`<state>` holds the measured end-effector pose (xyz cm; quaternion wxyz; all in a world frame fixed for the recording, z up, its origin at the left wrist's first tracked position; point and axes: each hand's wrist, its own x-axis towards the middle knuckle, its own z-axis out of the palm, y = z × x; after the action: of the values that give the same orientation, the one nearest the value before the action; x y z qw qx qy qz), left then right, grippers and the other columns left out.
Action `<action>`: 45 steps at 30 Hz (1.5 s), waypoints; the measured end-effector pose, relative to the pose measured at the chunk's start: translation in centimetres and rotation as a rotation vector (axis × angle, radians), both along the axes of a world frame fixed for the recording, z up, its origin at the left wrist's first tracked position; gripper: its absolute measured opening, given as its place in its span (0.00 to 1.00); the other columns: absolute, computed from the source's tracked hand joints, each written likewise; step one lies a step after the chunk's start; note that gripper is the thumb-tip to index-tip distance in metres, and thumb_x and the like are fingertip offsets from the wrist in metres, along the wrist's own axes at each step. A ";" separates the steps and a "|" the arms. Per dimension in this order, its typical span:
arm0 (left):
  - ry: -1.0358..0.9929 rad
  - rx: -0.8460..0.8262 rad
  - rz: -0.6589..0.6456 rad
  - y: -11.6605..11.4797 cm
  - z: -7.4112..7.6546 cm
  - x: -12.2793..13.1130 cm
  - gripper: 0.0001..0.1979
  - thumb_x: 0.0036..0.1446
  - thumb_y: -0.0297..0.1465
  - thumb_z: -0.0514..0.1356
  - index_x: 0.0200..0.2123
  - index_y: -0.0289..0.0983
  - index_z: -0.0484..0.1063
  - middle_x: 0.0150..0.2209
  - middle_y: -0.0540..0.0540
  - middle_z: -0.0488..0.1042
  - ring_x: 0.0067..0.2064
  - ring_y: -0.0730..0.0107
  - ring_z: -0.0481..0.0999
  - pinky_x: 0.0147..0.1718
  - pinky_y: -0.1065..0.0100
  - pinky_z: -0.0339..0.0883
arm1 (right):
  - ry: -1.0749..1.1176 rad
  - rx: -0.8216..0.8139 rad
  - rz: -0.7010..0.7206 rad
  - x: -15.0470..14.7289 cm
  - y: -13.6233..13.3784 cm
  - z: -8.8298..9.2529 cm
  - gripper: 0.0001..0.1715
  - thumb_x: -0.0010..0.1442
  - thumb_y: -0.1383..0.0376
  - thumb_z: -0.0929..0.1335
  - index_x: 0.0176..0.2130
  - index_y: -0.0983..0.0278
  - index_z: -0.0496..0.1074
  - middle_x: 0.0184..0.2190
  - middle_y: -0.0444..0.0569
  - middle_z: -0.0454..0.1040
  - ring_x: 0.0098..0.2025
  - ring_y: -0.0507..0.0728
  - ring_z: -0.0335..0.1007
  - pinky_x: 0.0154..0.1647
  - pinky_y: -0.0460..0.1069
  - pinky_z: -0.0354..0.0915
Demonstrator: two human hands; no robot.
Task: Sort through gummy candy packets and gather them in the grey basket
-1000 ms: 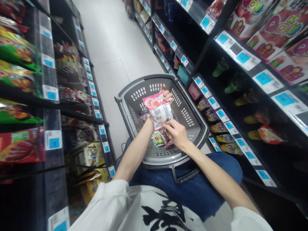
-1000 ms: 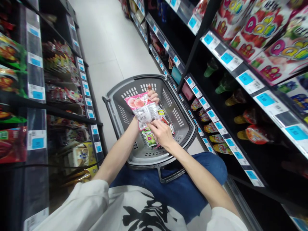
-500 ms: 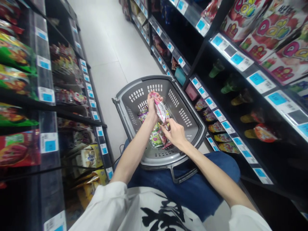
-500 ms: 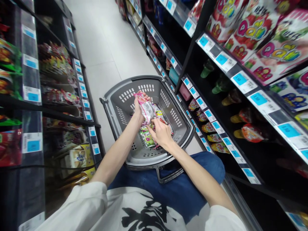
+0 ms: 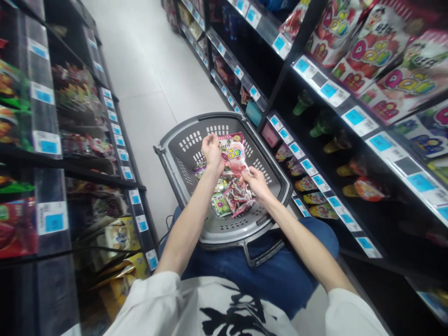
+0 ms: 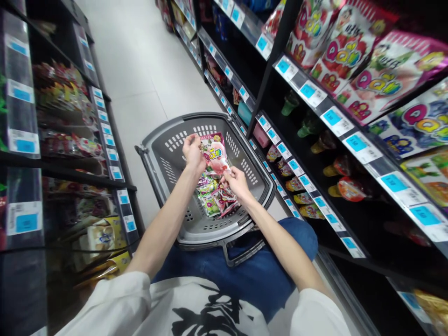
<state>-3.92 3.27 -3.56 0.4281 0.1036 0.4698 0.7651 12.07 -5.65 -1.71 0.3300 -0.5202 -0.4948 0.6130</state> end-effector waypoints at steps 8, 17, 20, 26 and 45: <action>0.157 0.032 -0.219 -1.1 1.3 1.6 0.21 0.46 0.39 0.72 0.37 0.37 0.66 0.27 0.55 0.69 0.26 0.78 0.69 0.27 0.74 0.66 | -0.628 0.447 -0.123 1.2 1.2 1.3 0.45 0.57 0.54 0.73 0.66 0.68 0.56 0.65 0.60 0.62 0.67 0.62 0.59 0.70 0.57 0.56; 0.231 0.049 -0.703 -4.0 3.1 6.0 0.23 0.36 0.39 0.74 0.34 0.37 0.71 0.24 0.53 0.69 0.23 0.77 0.66 0.18 0.77 0.57 | -0.363 0.184 -0.299 2.5 2.4 1.0 0.71 0.41 0.46 0.80 0.71 0.63 0.48 0.63 0.57 0.64 0.64 0.61 0.64 0.67 0.55 0.61; 0.207 0.037 -0.748 -4.4 3.8 6.0 0.25 0.32 0.39 0.76 0.33 0.37 0.73 0.25 0.52 0.73 0.24 0.75 0.69 0.19 0.76 0.61 | -0.226 0.112 -0.307 3.0 3.1 0.8 0.63 0.39 0.47 0.81 0.64 0.66 0.59 0.54 0.53 0.72 0.53 0.57 0.71 0.58 0.51 0.68; 0.237 0.077 -0.763 -4.6 4.2 5.9 0.21 0.36 0.40 0.75 0.33 0.39 0.74 0.25 0.54 0.72 0.21 0.81 0.62 0.16 0.79 0.54 | -0.204 0.141 -0.382 3.2 3.1 1.1 0.49 0.38 0.49 0.81 0.54 0.65 0.66 0.40 0.44 0.72 0.38 0.50 0.67 0.43 0.46 0.67; 0.201 0.174 -0.620 -3.9 3.4 5.6 0.23 0.42 0.43 0.74 0.36 0.36 0.73 0.28 0.51 0.73 0.27 0.78 0.69 0.25 0.77 0.59 | -0.244 0.284 -0.316 3.4 2.2 2.6 0.46 0.40 0.49 0.80 0.49 0.63 0.61 0.44 0.47 0.74 0.44 0.53 0.73 0.49 0.49 0.69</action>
<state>1.67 -0.65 -0.17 0.5815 0.3528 0.3890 0.6214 15.42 -3.43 0.94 0.4293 -0.6099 -0.5246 0.4106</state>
